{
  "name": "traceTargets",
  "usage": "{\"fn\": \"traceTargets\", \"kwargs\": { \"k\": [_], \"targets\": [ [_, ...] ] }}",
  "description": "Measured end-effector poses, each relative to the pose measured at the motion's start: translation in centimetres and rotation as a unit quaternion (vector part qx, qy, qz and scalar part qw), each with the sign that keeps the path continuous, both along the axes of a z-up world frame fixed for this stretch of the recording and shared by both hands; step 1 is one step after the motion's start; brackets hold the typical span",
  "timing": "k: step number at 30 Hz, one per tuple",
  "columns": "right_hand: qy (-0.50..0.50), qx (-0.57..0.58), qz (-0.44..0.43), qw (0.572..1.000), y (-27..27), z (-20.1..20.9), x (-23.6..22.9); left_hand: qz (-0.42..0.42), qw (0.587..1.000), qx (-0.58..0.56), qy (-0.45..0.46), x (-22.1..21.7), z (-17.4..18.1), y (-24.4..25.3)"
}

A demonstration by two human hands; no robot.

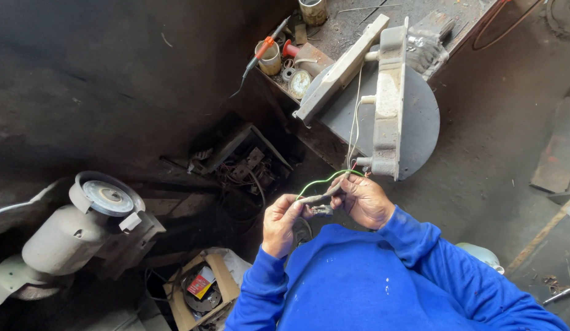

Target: The person holds a metal automotive component with attached wires, twisting and manipulating the wire ends. They then use a multimeter to test the electrical connections on the component's wires.

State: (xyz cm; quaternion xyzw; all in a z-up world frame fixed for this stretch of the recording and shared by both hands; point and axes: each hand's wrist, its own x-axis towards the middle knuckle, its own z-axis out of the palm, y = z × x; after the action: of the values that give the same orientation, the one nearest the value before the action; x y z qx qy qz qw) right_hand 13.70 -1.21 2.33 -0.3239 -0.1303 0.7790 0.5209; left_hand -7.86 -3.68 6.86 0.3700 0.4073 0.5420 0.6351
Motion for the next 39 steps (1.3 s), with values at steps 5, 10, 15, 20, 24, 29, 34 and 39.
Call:
{"fn": "traceTargets", "kwargs": {
  "k": [5, 10, 15, 20, 24, 29, 34, 39],
  "targets": [
    [0.004, -0.016, 0.013, 1.000, 0.3, 1.3, 0.4, 0.001, 1.000, 0.006, -0.014, 0.6, 0.0, 0.7],
    [0.005, -0.023, 0.013, 1.000, 0.2, 0.8, 0.4, 0.019, 0.999, 0.003, -0.031, 1.2, -0.4, 0.9],
    [0.000, -0.035, 0.007, 0.999, 0.1, 1.4, 0.2, 0.045, 0.999, -0.003, -0.019, 1.4, 0.0, 0.7],
    [0.014, -0.040, 0.011, 0.999, -0.4, 1.6, 0.5, 0.046, 0.998, -0.009, -0.042, 1.0, 0.5, -0.3],
    [0.029, -0.032, 0.018, 0.999, -0.7, 0.5, 1.0, 0.034, 0.983, -0.045, -0.174, 0.7, 2.5, -1.2],
    [0.022, 0.003, 0.052, 0.998, -1.0, 1.1, 1.1, 0.029, 0.986, -0.038, -0.158, 0.7, 4.3, -1.7],
    [0.014, 0.017, 0.069, 0.997, -1.1, 1.6, 0.8, 0.028, 0.987, -0.044, -0.151, 1.0, 5.8, -1.8],
    [0.009, 0.008, 0.052, 0.999, -0.9, 1.4, 0.8, 0.015, 0.985, -0.063, -0.159, 0.9, 4.5, -1.5]
  ]
}}
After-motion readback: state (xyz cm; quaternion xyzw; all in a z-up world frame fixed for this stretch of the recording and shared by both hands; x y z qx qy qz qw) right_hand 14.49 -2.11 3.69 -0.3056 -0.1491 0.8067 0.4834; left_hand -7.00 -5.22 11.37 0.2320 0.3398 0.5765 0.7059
